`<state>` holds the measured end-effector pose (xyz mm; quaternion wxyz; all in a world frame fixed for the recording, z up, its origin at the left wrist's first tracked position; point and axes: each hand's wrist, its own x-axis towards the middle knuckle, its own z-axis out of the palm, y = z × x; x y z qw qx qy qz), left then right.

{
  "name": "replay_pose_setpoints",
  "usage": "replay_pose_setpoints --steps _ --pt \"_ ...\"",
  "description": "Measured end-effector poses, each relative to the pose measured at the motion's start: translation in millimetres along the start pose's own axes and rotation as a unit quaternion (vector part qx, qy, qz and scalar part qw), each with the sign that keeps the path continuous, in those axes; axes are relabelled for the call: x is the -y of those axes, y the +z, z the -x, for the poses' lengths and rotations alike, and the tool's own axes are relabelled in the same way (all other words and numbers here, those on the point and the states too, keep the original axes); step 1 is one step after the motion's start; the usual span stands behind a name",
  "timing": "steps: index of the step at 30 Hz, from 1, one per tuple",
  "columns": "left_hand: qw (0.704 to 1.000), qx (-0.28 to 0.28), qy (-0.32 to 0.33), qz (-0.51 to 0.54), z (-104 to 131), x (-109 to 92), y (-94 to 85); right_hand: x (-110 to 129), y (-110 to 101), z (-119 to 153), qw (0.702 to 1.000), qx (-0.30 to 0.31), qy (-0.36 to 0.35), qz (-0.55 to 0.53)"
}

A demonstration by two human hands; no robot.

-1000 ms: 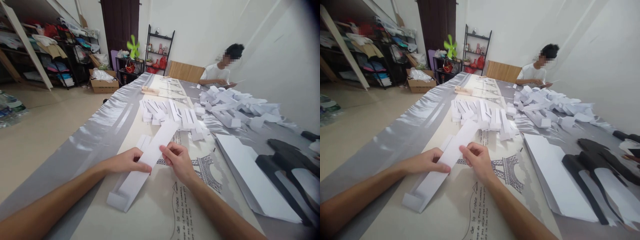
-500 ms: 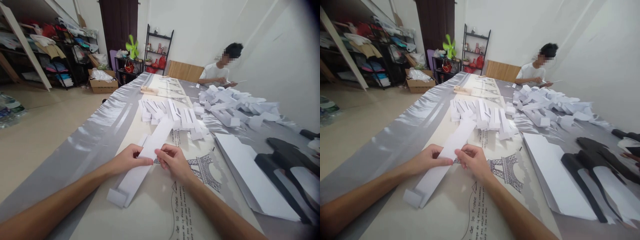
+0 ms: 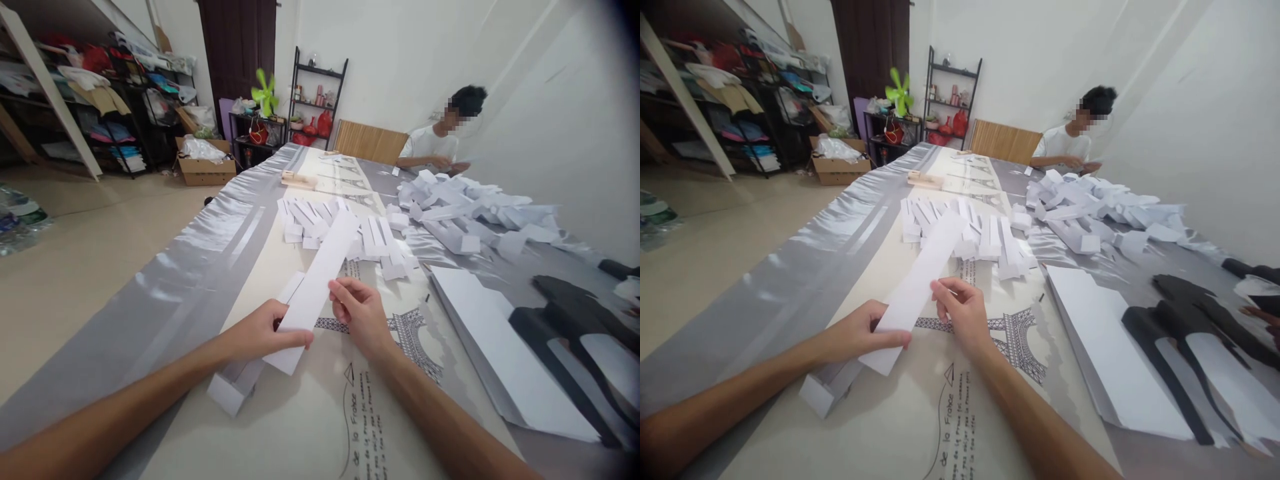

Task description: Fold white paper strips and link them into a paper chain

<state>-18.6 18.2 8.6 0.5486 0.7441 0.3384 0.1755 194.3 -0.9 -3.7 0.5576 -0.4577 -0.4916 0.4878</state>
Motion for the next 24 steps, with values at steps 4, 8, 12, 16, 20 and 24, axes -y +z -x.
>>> replay_pose_setpoints --steps 4,8,12,16,20,24 --pt "1.000 -0.003 -0.002 -0.003 0.0 -0.1 1.1 0.6 2.4 1.6 0.999 0.038 0.013 0.007" --pt "1.000 0.001 0.000 0.029 -1.3 1.3 -1.1 4.8 2.4 3.6 0.998 0.060 0.001 0.018" --pt "0.998 0.006 0.019 0.052 -2.0 2.8 -2.9 7.4 3.0 5.6 0.992 0.127 0.001 0.016" --pt "0.998 -0.021 0.036 0.041 -3.0 4.3 -0.3 4.7 5.9 7.0 0.988 0.154 0.014 0.002" --pt "0.996 -0.077 0.034 0.022 -4.6 4.9 1.9 4.5 4.4 6.5 0.986 0.161 -0.003 0.048" --pt "0.988 -0.135 0.037 0.063 -5.2 1.4 0.2 9.1 1.3 6.7 0.974 0.217 -0.005 0.070"
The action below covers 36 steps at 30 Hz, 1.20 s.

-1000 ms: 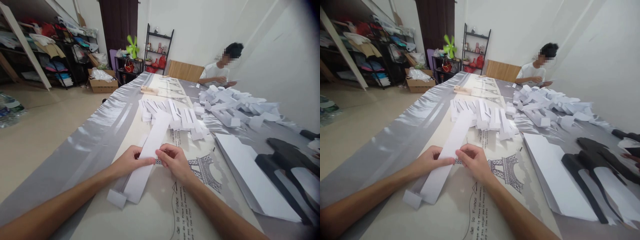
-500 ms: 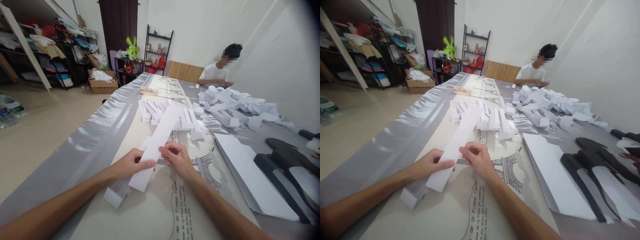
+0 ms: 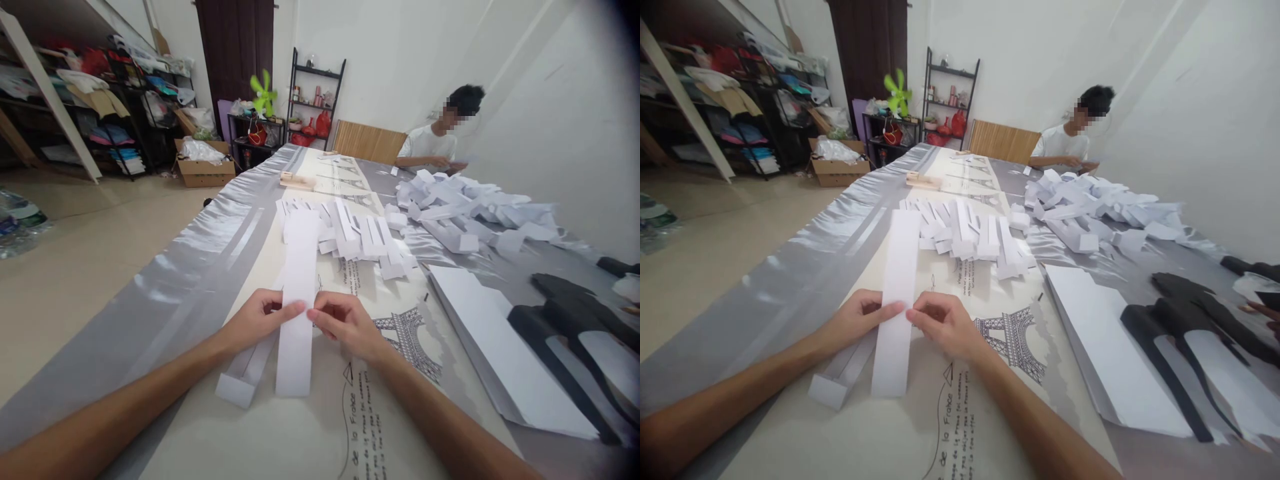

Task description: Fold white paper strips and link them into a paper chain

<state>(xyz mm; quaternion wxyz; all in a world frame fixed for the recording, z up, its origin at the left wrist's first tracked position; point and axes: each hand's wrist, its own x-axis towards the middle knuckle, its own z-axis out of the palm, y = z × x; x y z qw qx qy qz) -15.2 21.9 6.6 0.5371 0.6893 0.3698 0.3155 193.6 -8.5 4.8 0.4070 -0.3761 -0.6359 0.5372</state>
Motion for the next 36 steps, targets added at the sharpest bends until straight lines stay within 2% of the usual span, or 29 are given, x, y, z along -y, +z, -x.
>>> replay_pose_setpoints --steps 4,8,11,17,22,27,33,36 --pt "0.995 -0.075 -0.016 0.061 0 -1 -2.7 1 1 1 0.997 0.066 0.046 0.017" --pt "0.984 -0.117 -0.040 0.125 -1 3 -3.8 -2 3 1 0.997 0.053 0.052 -0.009" --pt "0.978 -0.119 -0.053 0.164 -2 4 -3.2 -4 4 0 0.999 0.023 0.034 -0.004" --pt "0.983 -0.119 -0.082 0.117 3 1 2.2 0 7 1 0.999 0.045 0.029 0.009" --pt "0.985 -0.111 -0.069 0.116 5 0 7.5 0 10 0 1.000 0.003 0.026 0.007" --pt "0.969 -0.163 -0.060 0.174 1 2 4.2 -2 9 -1 1.000 0.005 0.031 -0.003" --pt "0.958 -0.175 -0.044 0.221 -3 5 -1.3 0 4 -2 0.999 0.011 0.040 -0.010" --pt "0.941 -0.218 -0.059 0.253 -6 7 -4.3 0 2 -3 0.999 0.019 0.046 -0.007"
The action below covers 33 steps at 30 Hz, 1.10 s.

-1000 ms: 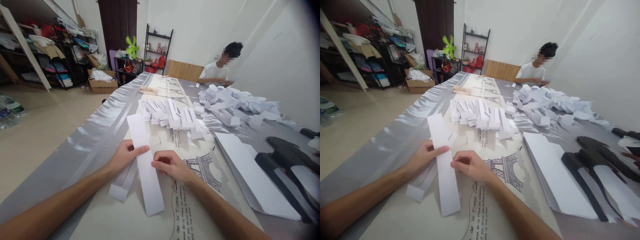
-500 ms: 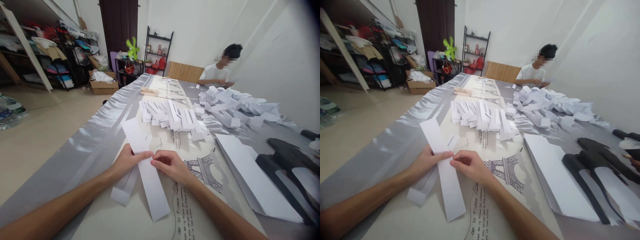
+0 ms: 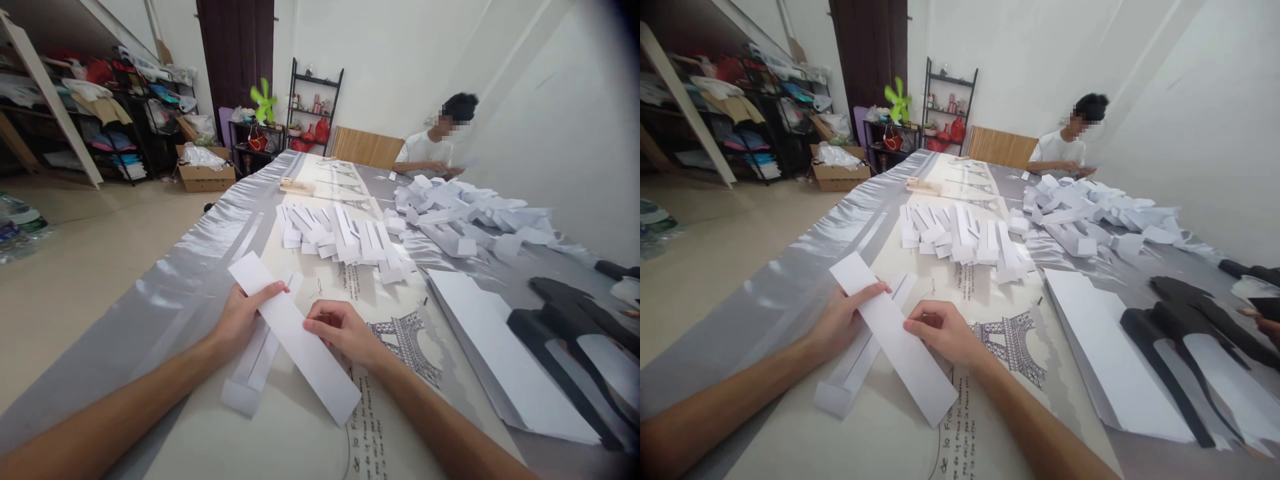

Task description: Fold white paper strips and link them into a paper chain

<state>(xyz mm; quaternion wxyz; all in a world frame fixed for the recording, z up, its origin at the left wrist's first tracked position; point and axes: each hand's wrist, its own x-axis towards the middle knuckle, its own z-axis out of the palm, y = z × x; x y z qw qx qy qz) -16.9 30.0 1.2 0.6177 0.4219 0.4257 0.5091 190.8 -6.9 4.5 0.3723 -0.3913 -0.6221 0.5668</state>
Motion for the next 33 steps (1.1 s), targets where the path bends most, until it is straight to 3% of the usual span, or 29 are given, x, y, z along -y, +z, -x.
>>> replay_pose_setpoints --steps 3,7,11,16,26,33 --pt "0.999 -0.030 -0.009 0.017 -3 -2 -0.7 0 -2 0 1.000 0.007 0.002 -0.005" --pt "1.000 -0.026 0.000 0.010 -7 -5 -4.4 -2 -6 0 0.999 0.023 0.020 -0.020" --pt "0.997 -0.068 0.014 0.016 -20 -7 -17.2 -5 -8 -2 0.999 0.025 0.025 -0.014" --pt "0.997 -0.063 0.031 0.022 -33 -7 -28.7 -6 -7 -3 1.000 0.013 0.017 -0.002" --pt "0.997 -0.068 0.028 0.014 -34 -5 -25.2 -15 -3 -6 1.000 -0.014 -0.018 0.016" --pt "0.997 -0.053 0.061 -0.010 -38 2 -26.1 -13 -4 -7 0.999 -0.038 -0.011 0.008"
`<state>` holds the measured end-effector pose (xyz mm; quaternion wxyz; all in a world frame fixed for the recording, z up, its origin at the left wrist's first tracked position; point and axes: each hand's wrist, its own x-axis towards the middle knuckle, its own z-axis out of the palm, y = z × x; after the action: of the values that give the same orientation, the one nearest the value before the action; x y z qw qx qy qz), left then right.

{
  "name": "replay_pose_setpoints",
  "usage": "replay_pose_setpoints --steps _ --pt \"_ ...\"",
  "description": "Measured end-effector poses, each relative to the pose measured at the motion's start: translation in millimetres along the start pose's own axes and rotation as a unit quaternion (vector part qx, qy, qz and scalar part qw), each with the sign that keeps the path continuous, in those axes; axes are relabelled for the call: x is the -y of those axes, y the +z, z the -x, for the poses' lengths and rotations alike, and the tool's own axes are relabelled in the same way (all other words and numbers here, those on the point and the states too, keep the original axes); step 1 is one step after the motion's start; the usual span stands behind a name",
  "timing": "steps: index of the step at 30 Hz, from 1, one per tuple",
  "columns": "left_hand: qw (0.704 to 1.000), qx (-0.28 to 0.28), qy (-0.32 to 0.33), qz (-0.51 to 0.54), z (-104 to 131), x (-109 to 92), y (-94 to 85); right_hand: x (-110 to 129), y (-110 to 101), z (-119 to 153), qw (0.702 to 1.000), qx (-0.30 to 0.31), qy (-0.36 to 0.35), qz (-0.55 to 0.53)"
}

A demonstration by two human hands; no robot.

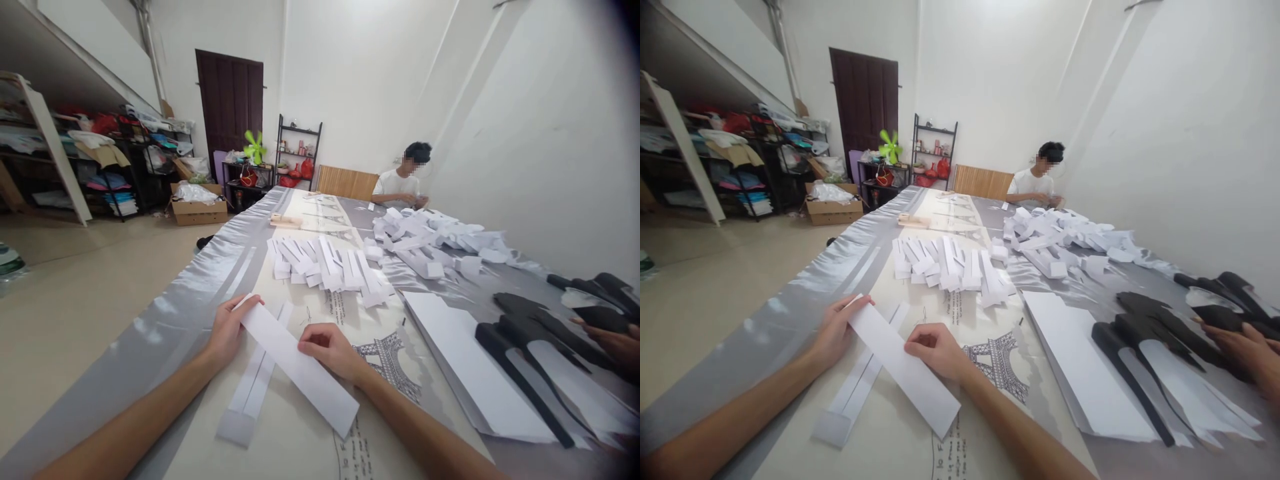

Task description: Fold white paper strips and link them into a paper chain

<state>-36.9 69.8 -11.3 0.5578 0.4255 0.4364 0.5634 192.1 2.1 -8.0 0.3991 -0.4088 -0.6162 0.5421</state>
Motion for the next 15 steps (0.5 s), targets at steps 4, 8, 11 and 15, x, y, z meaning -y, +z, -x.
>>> replay_pose_setpoints --steps 4,8,11,15 --pt "1.000 0.006 0.014 -0.006 -0.8 2.5 -0.7 0.6 -0.4 -1.1 1.000 -0.009 0.003 -0.007" --pt "1.000 0.007 0.028 -0.008 -0.2 2.2 -2.3 -0.4 -0.5 -2.1 1.000 -0.014 0.006 -0.006" --pt "0.999 0.003 0.034 -0.007 0.6 2.8 -4.0 -1.2 -1.5 -2.6 1.000 -0.016 0.009 -0.007" --pt "0.999 -0.002 0.035 -0.010 2.3 3.1 -4.3 -1.8 -4.7 -2.3 1.000 0.002 0.023 -0.019"
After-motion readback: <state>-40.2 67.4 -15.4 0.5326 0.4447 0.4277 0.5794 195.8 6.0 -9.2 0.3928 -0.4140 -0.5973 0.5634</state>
